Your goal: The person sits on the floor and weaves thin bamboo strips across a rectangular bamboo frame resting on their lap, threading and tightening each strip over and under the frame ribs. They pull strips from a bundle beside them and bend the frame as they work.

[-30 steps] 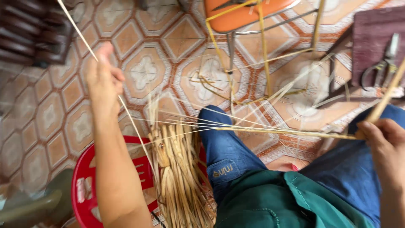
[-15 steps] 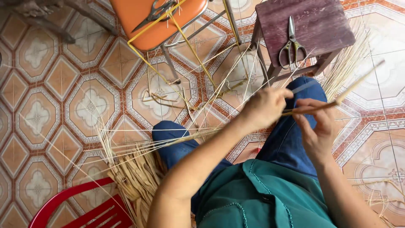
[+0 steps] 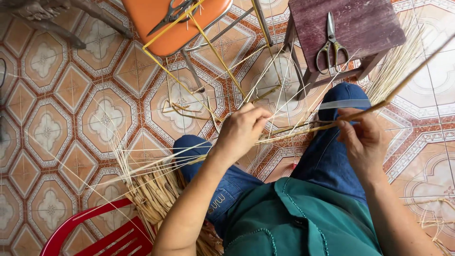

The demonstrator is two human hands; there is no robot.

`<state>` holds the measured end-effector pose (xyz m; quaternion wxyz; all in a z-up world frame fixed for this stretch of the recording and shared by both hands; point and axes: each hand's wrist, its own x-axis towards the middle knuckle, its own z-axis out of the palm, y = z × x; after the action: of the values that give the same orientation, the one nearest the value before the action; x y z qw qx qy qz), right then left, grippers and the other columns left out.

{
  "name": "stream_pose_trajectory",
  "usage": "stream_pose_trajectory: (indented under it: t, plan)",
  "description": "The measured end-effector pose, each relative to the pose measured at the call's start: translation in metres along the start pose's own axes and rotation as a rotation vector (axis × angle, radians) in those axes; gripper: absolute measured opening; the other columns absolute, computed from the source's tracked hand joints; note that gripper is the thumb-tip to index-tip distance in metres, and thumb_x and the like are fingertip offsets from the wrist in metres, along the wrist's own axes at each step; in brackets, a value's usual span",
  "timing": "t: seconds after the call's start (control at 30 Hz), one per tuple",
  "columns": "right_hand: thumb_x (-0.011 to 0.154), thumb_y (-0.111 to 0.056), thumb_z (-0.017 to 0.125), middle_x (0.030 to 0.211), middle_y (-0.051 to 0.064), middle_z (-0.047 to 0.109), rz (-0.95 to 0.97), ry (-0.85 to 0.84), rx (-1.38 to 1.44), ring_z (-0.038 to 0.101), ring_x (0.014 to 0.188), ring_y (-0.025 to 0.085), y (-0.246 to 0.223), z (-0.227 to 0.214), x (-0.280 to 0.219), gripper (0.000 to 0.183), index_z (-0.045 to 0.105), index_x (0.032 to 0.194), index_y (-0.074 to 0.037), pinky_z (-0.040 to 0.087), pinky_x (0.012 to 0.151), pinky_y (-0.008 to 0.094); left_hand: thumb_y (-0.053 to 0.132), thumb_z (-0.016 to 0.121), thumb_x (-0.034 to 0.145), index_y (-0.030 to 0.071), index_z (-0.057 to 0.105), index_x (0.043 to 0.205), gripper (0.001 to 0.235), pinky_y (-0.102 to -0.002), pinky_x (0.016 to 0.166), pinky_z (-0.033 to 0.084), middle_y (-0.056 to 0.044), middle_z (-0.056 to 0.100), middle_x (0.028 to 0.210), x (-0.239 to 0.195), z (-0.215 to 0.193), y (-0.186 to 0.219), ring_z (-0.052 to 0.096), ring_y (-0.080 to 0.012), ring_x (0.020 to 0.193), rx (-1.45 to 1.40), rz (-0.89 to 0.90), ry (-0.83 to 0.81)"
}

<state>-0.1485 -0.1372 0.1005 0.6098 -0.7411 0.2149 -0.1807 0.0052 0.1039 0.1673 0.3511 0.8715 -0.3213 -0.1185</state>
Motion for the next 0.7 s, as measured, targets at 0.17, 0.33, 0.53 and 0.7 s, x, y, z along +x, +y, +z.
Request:
stream_pose_trajectory:
  t: [0.17,0.33,0.53,0.7]
  plan:
    - [0.103,-0.003,0.072,0.123,0.009,0.07,-0.303,0.044,-0.185,0.065,0.085,0.01,-0.014,0.006,-0.01,0.01,0.07,0.113,-0.003,0.053,0.067,0.021,0.007,0.064,0.096,0.011,0.072,0.109,0.016,-0.038,0.081,0.058,-0.012,0.065,0.101,0.003,0.041,0.024,0.07,-0.0295,0.092,-0.035,0.188,0.092]
    - [0.102,-0.002,0.078,0.12,0.011,0.072,-0.437,0.07,-0.438,0.07,0.099,0.021,-0.034,0.001,-0.008,0.008,0.072,0.108,-0.003,0.053,0.077,0.026,0.009,0.067,0.094,0.014,0.076,0.106,0.015,-0.042,0.078,0.056,-0.013,0.063,0.096,0.011,0.087,0.042,0.067,-0.0309,0.089,-0.012,0.169,0.066]
    - [0.107,-0.009,0.073,0.102,0.008,0.076,-0.414,-0.011,-0.44,0.073,0.094,0.018,-0.02,-0.007,0.019,0.004,0.073,0.11,-0.007,0.055,0.085,0.03,0.009,0.069,0.093,0.009,0.072,0.102,0.01,-0.041,0.083,0.056,-0.011,0.061,0.099,0.003,0.098,0.045,0.066,-0.0296,0.094,-0.019,0.211,0.115]
    - [0.1,-0.021,0.072,0.082,0.014,0.074,0.098,-0.134,-0.551,0.072,0.071,0.025,-0.021,0.003,0.051,0.021,0.072,0.106,-0.001,0.053,0.063,0.037,0.012,0.074,0.092,0.007,0.07,0.108,0.017,-0.04,0.089,0.054,-0.009,0.058,0.103,-0.003,0.091,0.053,0.061,-0.0282,0.102,0.1,0.259,0.21]
